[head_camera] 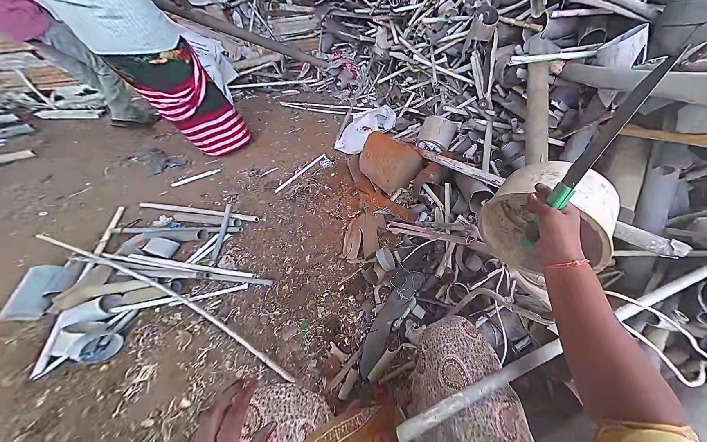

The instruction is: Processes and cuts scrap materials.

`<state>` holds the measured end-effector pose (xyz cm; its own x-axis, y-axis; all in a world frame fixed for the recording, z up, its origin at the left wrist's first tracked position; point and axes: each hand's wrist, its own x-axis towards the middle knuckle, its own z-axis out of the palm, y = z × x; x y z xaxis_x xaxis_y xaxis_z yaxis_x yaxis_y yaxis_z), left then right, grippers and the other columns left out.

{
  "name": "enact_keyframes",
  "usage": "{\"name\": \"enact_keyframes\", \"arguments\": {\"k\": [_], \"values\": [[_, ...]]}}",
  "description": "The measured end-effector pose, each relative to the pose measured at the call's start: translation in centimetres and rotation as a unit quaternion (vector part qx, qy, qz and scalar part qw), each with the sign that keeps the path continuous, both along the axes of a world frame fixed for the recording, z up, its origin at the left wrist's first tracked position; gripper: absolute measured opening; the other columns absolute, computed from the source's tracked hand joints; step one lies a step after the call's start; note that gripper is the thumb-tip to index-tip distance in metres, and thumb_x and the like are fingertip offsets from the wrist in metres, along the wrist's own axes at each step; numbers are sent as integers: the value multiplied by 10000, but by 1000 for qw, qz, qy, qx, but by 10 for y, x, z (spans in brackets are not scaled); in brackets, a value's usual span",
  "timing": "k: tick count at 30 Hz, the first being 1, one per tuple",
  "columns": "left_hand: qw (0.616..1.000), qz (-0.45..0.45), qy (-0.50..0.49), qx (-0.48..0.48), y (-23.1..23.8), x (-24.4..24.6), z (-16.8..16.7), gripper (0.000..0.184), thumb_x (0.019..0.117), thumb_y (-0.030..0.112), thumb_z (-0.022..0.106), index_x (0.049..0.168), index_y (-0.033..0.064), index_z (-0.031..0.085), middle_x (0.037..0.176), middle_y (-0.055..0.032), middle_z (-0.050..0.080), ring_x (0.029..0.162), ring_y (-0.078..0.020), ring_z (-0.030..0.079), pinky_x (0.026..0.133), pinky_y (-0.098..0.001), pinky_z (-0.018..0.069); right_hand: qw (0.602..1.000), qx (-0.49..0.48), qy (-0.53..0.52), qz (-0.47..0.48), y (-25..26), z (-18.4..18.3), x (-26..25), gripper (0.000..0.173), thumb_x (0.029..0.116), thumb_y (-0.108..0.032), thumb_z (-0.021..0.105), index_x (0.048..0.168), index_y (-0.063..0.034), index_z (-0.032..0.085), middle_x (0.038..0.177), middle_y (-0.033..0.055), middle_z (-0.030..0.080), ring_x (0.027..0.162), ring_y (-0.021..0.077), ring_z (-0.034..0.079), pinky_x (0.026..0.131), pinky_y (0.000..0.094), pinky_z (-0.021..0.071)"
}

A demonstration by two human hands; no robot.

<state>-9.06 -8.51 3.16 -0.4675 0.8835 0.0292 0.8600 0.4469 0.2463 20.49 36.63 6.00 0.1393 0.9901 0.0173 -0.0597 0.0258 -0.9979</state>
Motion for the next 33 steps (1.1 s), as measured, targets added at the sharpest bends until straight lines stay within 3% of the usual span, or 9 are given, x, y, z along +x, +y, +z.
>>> {"name": "enact_keyframes", "arguments": {"k": [3, 4, 8, 15, 19, 23, 26, 30, 33], "values": [[992, -7, 102, 78, 4, 2, 0, 563, 904, 365, 607, 1297, -34, 661, 1302, -304, 639, 1035, -535, 679, 803, -681, 526, 997, 42, -6, 62, -24, 38, -41, 299, 1012, -59, 593, 1308, -40, 559, 963, -20, 610, 743, 28, 590, 686, 226, 520], [996, -5, 74, 47, 11, 6, 13, 529, 904, 303, 671, 1324, -19, 654, 1318, -291, 637, 1070, -519, 675, 856, -674, 519, 996, 37, 7, 80, -32, 47, -54, 272, 1017, -63, 583, 1288, -56, 560, 941, -34, 617, 729, 26, 603, 685, 223, 536], [970, 17, -128, -204, 72, 7, 70, 614, 1068, 337, 551, 1600, 108, 350, 1585, -200, 426, 1454, -393, 423, 1186, -584, 309, 972, -76, 120, 188, -61, 51, -114, 94, 1063, -95, 483, 1129, -105, 549, 777, -33, 608, 599, 52, 581, 588, 212, 538], [948, 124, -214, -199, 84, -12, 14, 875, 1025, 346, 635, 1651, 58, 97, 1621, -281, 306, 1445, -479, 393, 1128, -617, 380, 913, -276, 33, 299, -185, 9, -222, 95, 1050, -95, 480, 1097, -68, 557, 688, 10, 517, 483, 81, 469, 453, 220, 445], [931, 163, -237, -224, 63, -20, 5, 855, 1048, 348, 594, 1655, 83, 54, 1503, -317, 445, 1318, -487, 533, 1064, -619, 443, 880, -314, -22, 355, -237, -8, -267, 40, 1030, -91, 540, 1037, -60, 563, 692, 34, 514, 500, 98, 476, 479, 228, 451], [922, 216, -220, -234, 50, -35, -8, 564, 1095, 174, 418, 1607, 52, 216, 1316, -290, 626, 1238, -459, 618, 993, -620, 488, 854, -302, -90, 414, -265, -22, -291, 106, 1031, -115, 552, 1110, -62, 599, 764, 42, 551, 560, 111, 504, 521, 246, 462], [918, 235, -233, -220, 47, -47, -28, 481, 1050, 106, 470, 1510, 4, 374, 1279, -289, 642, 1222, -453, 627, 976, -621, 502, 850, -247, -137, 445, -276, -35, -290, 225, 1040, -203, 597, 1239, -102, 573, 923, 37, 562, 659, 115, 495, 591, 281, 448], [898, 265, -265, -231, 49, -56, -60, 346, 981, 119, 619, 1262, -83, 609, 1297, -305, 632, 1230, -458, 618, 980, -651, 493, 892, -240, -57, 378, -315, -53, -254, 187, 1073, -240, 572, 1147, -70, 550, 789, 38, 626, 581, 97, 572, 548, 250, 503], [887, 266, -269, -265, 47, -61, -87, 365, 987, 127, 616, 1279, -93, 610, 1360, -306, 594, 1287, -454, 578, 1016, -643, 475, 860, -299, -112, 398, -337, -91, -199, 117, 1060, -87, 554, 1141, -6, 534, 740, 32, 519, 546, 89, 500, 507, 217, 452]]}}
